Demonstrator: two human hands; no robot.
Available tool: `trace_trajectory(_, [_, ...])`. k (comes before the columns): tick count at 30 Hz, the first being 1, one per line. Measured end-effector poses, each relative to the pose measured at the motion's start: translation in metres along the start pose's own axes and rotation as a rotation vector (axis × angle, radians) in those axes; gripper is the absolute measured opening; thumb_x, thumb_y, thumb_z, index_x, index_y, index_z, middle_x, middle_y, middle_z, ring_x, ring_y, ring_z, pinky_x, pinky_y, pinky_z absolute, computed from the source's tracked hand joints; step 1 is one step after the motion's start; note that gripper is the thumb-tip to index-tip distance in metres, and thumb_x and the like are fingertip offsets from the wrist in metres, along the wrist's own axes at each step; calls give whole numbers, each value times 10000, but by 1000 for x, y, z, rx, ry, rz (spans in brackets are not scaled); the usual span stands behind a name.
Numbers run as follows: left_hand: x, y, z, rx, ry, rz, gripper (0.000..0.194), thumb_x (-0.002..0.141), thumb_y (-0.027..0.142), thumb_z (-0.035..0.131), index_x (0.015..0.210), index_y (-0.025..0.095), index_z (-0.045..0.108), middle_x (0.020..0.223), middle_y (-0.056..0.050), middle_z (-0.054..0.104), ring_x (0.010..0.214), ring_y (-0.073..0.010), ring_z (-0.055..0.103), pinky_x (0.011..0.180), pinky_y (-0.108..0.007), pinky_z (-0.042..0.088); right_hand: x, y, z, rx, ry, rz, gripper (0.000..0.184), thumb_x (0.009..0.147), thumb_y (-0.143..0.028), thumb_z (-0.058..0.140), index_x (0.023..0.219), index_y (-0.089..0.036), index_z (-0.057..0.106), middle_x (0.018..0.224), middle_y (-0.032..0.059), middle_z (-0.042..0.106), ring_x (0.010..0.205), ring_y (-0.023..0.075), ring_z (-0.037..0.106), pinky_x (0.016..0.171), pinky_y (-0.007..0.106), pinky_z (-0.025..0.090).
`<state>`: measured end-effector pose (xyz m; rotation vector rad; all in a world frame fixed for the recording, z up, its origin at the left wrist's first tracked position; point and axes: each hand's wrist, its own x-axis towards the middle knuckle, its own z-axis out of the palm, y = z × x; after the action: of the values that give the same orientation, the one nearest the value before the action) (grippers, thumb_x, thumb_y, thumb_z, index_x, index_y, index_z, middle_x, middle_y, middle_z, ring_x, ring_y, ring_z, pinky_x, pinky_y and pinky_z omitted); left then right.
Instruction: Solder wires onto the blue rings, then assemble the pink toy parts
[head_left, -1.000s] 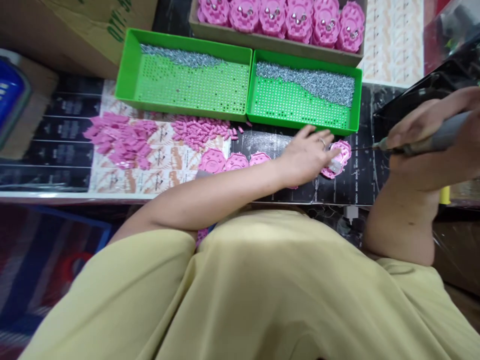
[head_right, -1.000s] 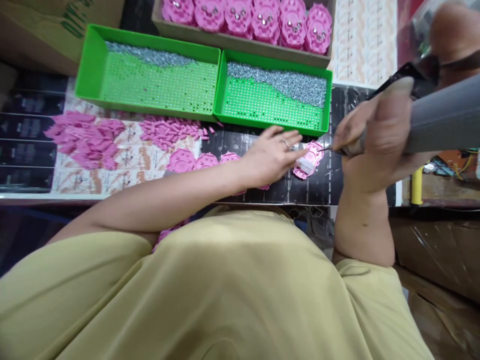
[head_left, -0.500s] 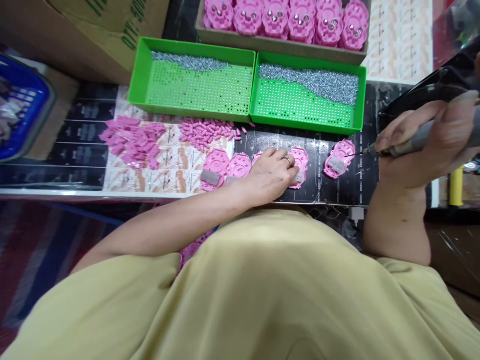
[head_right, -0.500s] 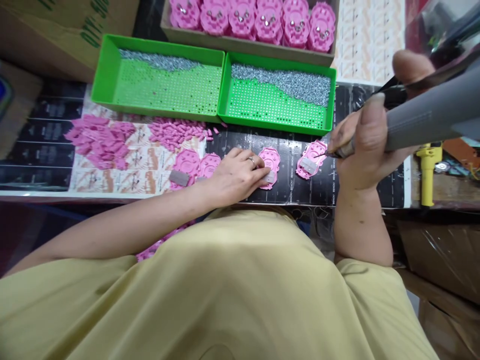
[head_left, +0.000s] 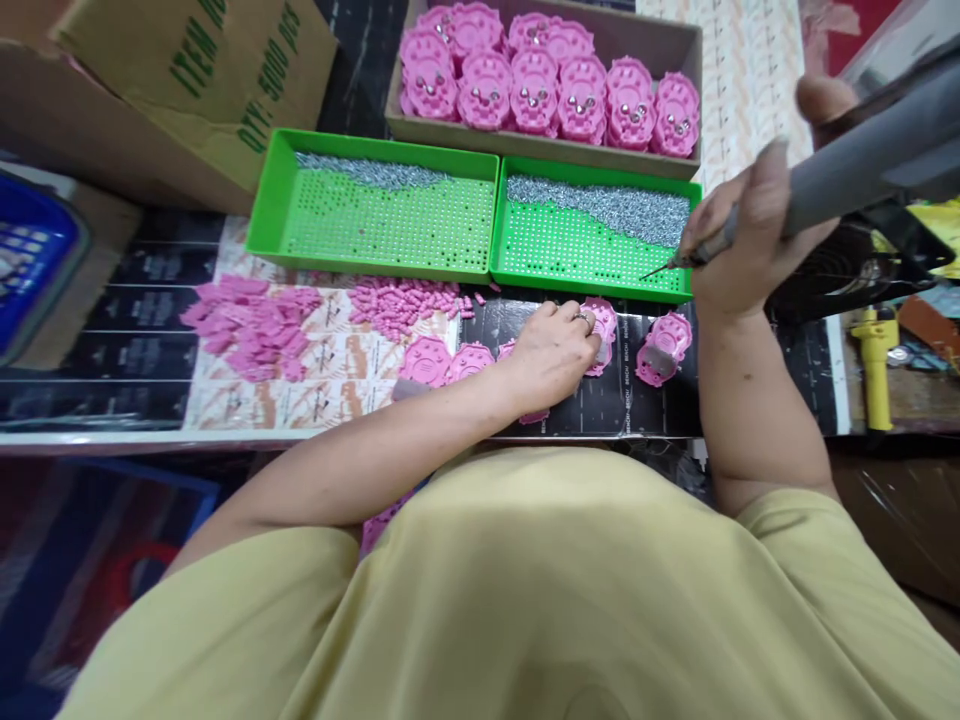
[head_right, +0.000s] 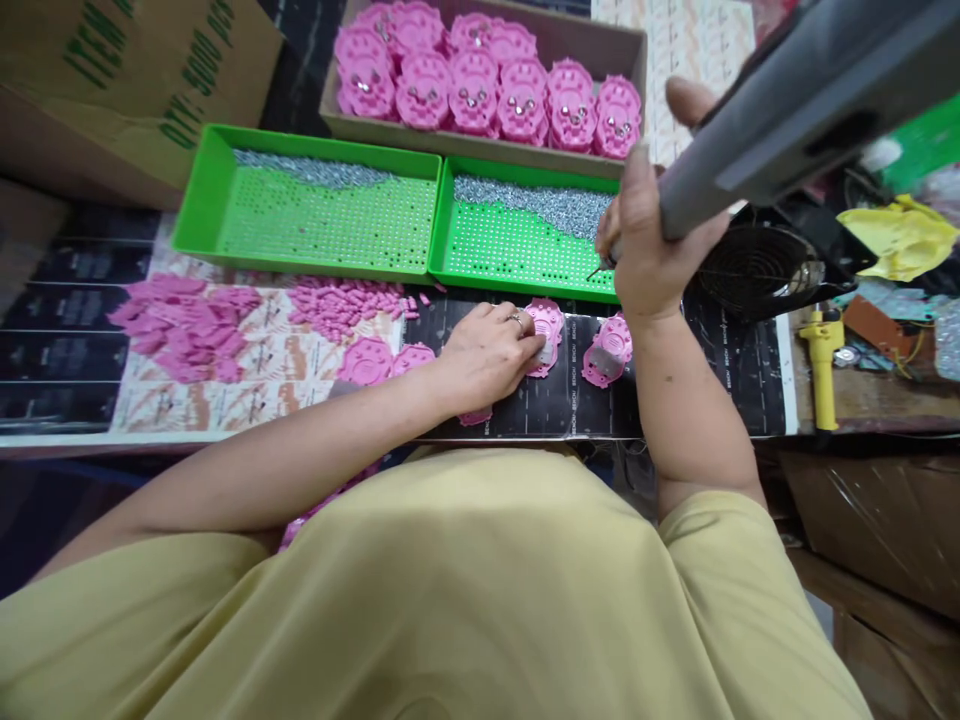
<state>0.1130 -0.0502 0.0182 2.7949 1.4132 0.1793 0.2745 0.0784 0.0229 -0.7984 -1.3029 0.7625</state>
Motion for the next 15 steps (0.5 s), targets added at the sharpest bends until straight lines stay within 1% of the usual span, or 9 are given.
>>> trace_trajectory(2, [-1,-1,0,-22,-12,-6,137,916,191,617,897,139,742,923,-125,720,949,-259,597,695,-364,364,0,8,9,-40,-4,-28,637,853,-723,595,1305,-312,414,558,-114,456,373,118,511,409,283,466])
trace_trajectory(4, [-2,-1,0,-40,-18,-8,138,920,192,615,904,144,743,935,-119,720,946,-256,597,695,-365,368,0,12,14,-61,-14,-52,622,860,-743,566,1282,-302,445,573,-99,478,373,114,492,398,283,441])
trace_trajectory(6, [-2,-2,1,-50,-19,-4,138,922,193,614,913,147,743,942,-115,719,943,-253,593,692,-364,368,0,14,14,-53,9,-93,632,856,-771,540,1266,-296,461,540,-103,427,361,114,455,384,280,405])
trace_trajectory(8, [-2,-3,1,-54,-16,0,137,923,194,615,911,148,743,936,-114,717,937,-249,584,688,-361,365,0,16,12,-64,7,-88,618,864,-782,510,1247,-299,467,517,-108,372,354,113,433,386,276,387])
trace_trajectory(10, [-2,-4,1,-57,-11,4,135,923,195,616,908,151,743,931,-110,715,926,-242,573,683,-357,359,-1,19,10,-85,-24,-49,593,875,-786,482,1220,-304,476,537,-103,381,364,108,445,405,275,394])
trace_trajectory(12, [-2,-5,2,-61,-5,6,133,925,195,616,911,156,742,935,-102,714,919,-235,564,680,-352,353,-2,22,9,-85,-57,-29,583,876,-794,467,1200,-309,487,605,-86,446,389,102,479,436,280,418])
trace_trajectory(15, [-1,-6,2,-68,-5,3,142,933,205,609,903,159,740,934,-99,713,917,-232,561,680,-349,346,0,19,5,-60,-116,17,646,843,-814,499,1267,-328,461,700,-71,516,441,106,534,473,287,447])
